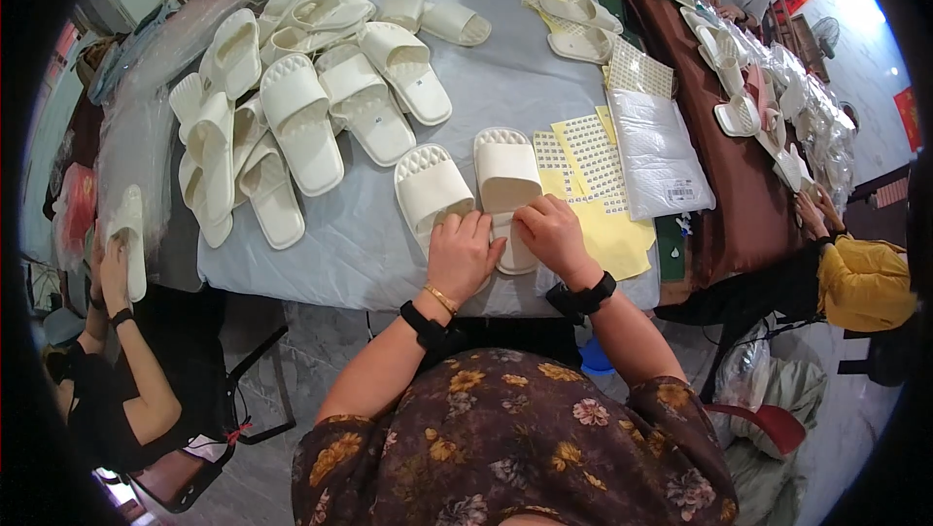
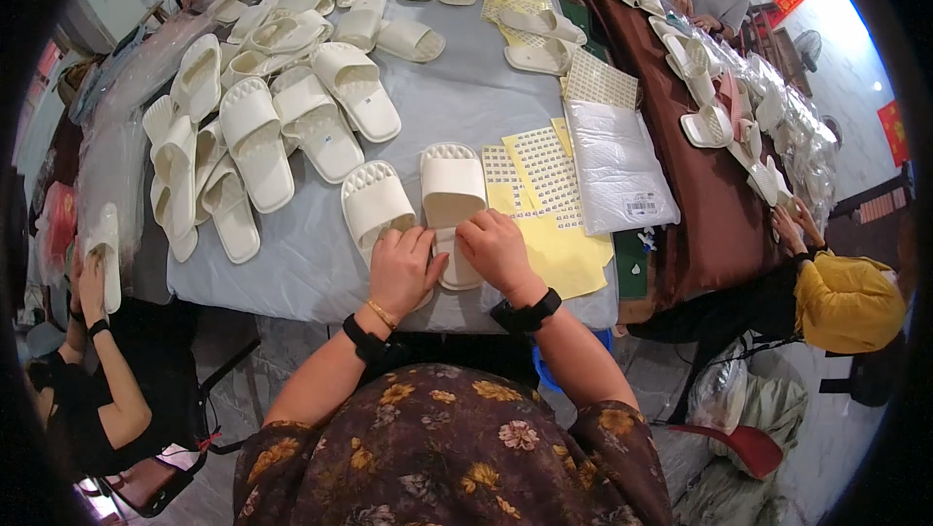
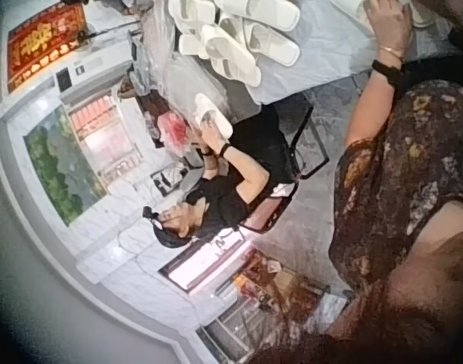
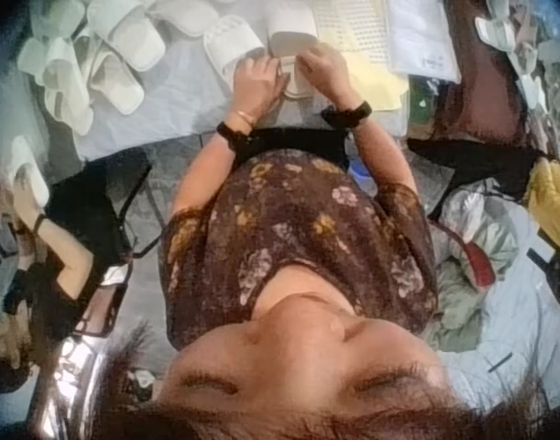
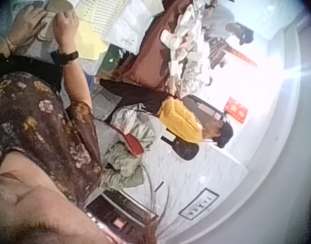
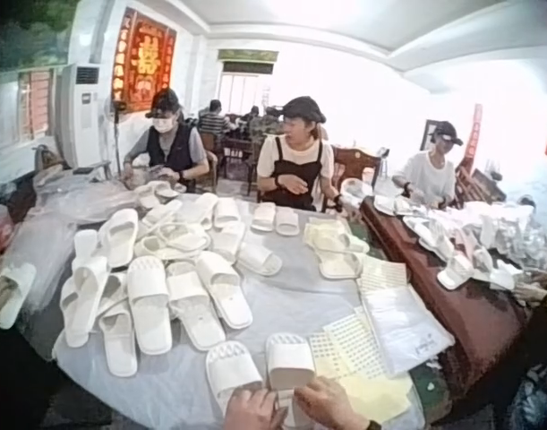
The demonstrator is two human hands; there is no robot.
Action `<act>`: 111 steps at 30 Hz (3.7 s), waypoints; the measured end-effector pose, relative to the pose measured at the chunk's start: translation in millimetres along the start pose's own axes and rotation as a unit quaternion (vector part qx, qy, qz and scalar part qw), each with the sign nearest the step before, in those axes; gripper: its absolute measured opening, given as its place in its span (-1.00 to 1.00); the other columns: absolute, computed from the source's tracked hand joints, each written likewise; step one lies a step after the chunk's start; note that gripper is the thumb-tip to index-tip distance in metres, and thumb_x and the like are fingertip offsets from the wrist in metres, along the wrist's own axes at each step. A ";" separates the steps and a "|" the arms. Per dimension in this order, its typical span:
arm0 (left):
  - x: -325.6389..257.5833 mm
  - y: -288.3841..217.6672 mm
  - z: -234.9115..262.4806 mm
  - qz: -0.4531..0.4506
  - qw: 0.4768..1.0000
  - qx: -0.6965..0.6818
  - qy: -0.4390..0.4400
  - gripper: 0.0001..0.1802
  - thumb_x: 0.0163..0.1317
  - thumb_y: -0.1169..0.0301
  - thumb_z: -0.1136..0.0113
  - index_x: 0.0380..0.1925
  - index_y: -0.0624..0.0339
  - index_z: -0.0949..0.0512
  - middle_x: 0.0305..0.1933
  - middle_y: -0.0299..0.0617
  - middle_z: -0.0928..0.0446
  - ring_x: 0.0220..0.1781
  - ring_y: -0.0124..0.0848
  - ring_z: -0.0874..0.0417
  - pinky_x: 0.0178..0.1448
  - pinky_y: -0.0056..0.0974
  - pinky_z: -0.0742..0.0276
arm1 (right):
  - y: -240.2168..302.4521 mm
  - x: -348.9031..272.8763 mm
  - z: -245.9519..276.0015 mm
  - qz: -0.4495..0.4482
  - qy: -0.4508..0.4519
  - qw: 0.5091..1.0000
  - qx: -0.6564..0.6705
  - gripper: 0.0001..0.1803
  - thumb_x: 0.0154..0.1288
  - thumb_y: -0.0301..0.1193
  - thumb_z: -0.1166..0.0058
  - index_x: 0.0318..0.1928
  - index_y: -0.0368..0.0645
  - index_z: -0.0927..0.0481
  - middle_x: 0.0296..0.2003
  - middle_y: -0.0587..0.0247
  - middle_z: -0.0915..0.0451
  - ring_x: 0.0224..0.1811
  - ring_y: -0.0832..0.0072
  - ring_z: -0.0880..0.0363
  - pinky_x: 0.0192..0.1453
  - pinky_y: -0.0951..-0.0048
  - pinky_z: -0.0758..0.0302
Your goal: Inspecting, applying label stickers to the insoles, and sorting white disposable slippers in a manufacturing workshop.
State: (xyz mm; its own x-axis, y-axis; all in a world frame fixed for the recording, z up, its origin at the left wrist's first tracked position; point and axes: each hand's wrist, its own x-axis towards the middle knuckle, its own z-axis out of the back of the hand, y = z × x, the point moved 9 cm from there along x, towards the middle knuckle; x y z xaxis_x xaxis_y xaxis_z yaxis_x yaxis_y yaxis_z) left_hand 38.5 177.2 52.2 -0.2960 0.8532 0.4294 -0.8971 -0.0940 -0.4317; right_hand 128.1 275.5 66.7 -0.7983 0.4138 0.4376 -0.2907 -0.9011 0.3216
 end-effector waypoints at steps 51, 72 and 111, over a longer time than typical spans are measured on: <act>15.7 -11.2 32.0 0.084 0.993 0.020 -0.083 -0.25 0.14 -0.08 -0.32 0.07 0.41 -0.49 -0.07 0.04 -0.46 0.07 -0.02 -0.43 0.16 0.03 -0.30 | -41.3 -76.3 19.1 -0.182 -0.085 0.972 0.121 -0.79 0.12 -0.61 -0.14 -0.21 -0.19 -0.68 -0.21 0.01 -0.56 -0.13 0.04 -0.56 -0.02 0.15 -0.51; 32.7 118.5 92.0 0.098 0.989 0.043 -0.097 -0.41 0.15 0.11 -0.36 0.11 0.22 -0.54 0.21 0.15 -0.44 0.29 0.14 -0.40 0.37 0.07 -0.32 | -48.3 -79.2 24.2 -0.214 -0.091 0.958 0.171 -0.82 0.14 -0.61 -0.17 -0.22 -0.23 -0.69 -0.26 0.03 -0.57 -0.28 0.17 -0.60 -0.20 0.29 -0.55; -45.3 37.6 2.3 0.070 0.995 0.052 -0.054 -0.48 0.16 0.07 -0.30 0.01 0.19 -0.59 0.20 0.06 -0.47 0.28 0.07 -0.41 0.38 0.14 -0.25 | -396.0 -22.7 259.5 -0.488 -0.093 0.845 -0.197 0.04 0.02 -0.03 -0.44 0.40 -0.23 -0.21 0.20 -0.20 -0.45 0.26 -0.08 -0.45 0.27 0.05 -0.49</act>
State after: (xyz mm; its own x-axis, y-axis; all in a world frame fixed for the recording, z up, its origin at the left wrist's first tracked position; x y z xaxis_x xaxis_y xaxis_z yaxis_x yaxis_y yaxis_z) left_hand 17.3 133.7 18.4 -0.4494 0.7678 0.4566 -0.8719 -0.2657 -0.4114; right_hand 398.2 656.6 147.3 0.0094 0.9649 0.2626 -0.9454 -0.0769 0.3166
